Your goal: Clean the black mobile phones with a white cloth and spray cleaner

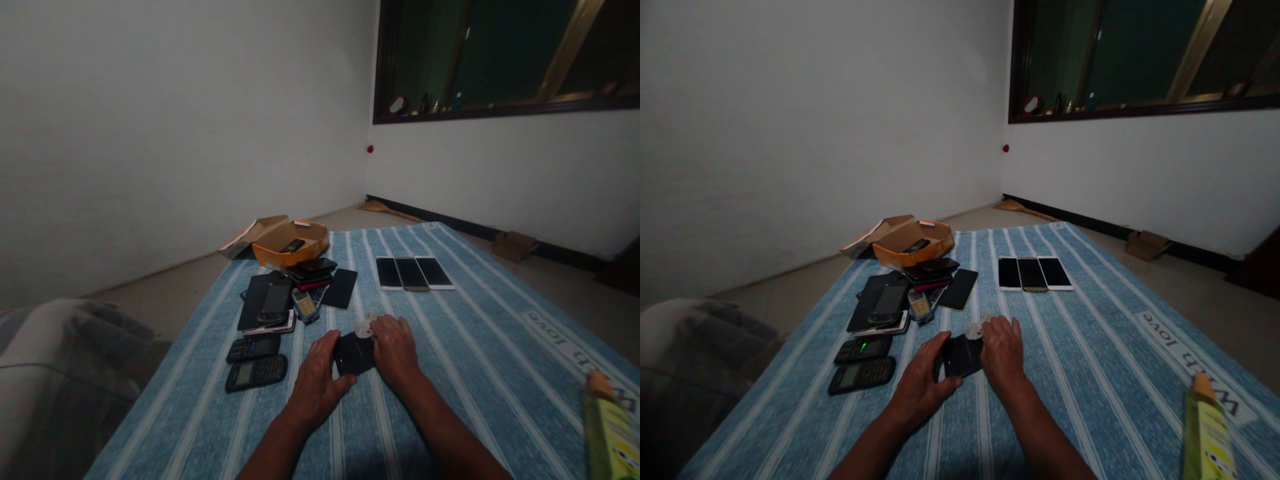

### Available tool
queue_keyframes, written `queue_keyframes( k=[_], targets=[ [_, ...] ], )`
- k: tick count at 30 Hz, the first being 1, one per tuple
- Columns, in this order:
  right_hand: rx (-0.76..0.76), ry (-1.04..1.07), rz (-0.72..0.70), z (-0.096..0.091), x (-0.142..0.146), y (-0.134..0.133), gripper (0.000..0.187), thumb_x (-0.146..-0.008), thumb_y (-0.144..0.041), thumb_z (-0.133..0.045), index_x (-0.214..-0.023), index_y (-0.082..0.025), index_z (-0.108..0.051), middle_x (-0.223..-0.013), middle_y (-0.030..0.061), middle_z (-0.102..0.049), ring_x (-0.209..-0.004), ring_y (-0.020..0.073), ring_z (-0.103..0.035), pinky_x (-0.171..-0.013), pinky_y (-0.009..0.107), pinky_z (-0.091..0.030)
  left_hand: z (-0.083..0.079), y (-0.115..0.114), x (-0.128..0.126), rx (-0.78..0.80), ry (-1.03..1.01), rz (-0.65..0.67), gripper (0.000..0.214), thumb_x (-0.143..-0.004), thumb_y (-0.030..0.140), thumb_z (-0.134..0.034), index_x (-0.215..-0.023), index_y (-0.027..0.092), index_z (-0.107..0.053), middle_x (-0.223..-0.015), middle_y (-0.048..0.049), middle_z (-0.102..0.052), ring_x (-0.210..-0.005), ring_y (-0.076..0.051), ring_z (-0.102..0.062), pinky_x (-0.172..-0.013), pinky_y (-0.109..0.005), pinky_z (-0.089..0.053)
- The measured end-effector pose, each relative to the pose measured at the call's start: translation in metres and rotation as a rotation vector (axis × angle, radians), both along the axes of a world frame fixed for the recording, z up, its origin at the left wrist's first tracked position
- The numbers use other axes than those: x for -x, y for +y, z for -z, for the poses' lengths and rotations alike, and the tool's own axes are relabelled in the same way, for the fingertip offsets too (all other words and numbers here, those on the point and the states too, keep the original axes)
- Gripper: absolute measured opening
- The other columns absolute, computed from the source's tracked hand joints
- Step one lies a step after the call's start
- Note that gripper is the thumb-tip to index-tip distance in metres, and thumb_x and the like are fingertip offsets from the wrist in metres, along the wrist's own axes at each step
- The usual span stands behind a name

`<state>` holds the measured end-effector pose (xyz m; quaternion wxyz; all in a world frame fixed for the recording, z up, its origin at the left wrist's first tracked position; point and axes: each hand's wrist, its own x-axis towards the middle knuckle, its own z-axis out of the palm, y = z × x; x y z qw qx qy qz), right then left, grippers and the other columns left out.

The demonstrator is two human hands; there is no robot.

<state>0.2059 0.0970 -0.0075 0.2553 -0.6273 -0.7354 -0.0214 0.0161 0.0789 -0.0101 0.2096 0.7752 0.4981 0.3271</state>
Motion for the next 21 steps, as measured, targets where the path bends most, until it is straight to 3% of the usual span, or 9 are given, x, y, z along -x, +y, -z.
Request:
queue_keyframes(
  k=[6, 15, 21],
  targets=[
    [-0.029, 0.054, -0.146, 0.001, 0.018, -0.011, 0.028, -0.086, -0.004, -0.047, -0.098, -0.020, -0.067, -0.109, 0.0069, -0.068, -0.109, 0.0226, -0.054, -0.107, 0.043, -0.024, 0.005, 0.002, 0.000, -0.044, -0.002, 0.030, 0.071, -0.068, 0.020, -0.070, -0.135, 0.019, -0.045, -0.130, -0.0133, -0.059, -0.121, -0.032, -0.055, -0.103, -0.053, -0.046],
    [0.024, -0.019, 0.068, 0.000, -0.012, 0.003, 0.026, -0.085, -0.004, -0.047, -0.095, -0.018, -0.067, -0.100, 0.0079, -0.069, -0.103, 0.0250, -0.054, -0.097, 0.040, -0.029, 0.012, 0.004, 0.002, -0.063, 0.051, 0.022, 0.073, -0.069, 0.021, -0.072, -0.136, 0.017, -0.044, -0.133, -0.0157, -0.057, -0.123, -0.034, -0.054, -0.102, -0.056, -0.046],
    [-0.020, 0.002, -0.053, 0.001, 0.004, -0.004, 0.027, -0.084, -0.001, -0.046, -0.090, -0.019, -0.066, -0.099, 0.0070, -0.068, -0.103, 0.0226, -0.054, -0.100, 0.038, -0.027, 0.012, 0.005, 0.003, -0.087, 0.044, 0.020, 0.071, -0.069, 0.023, -0.072, -0.136, 0.019, -0.046, -0.132, -0.0136, -0.059, -0.122, -0.033, -0.055, -0.102, -0.053, -0.048]
  ],
)
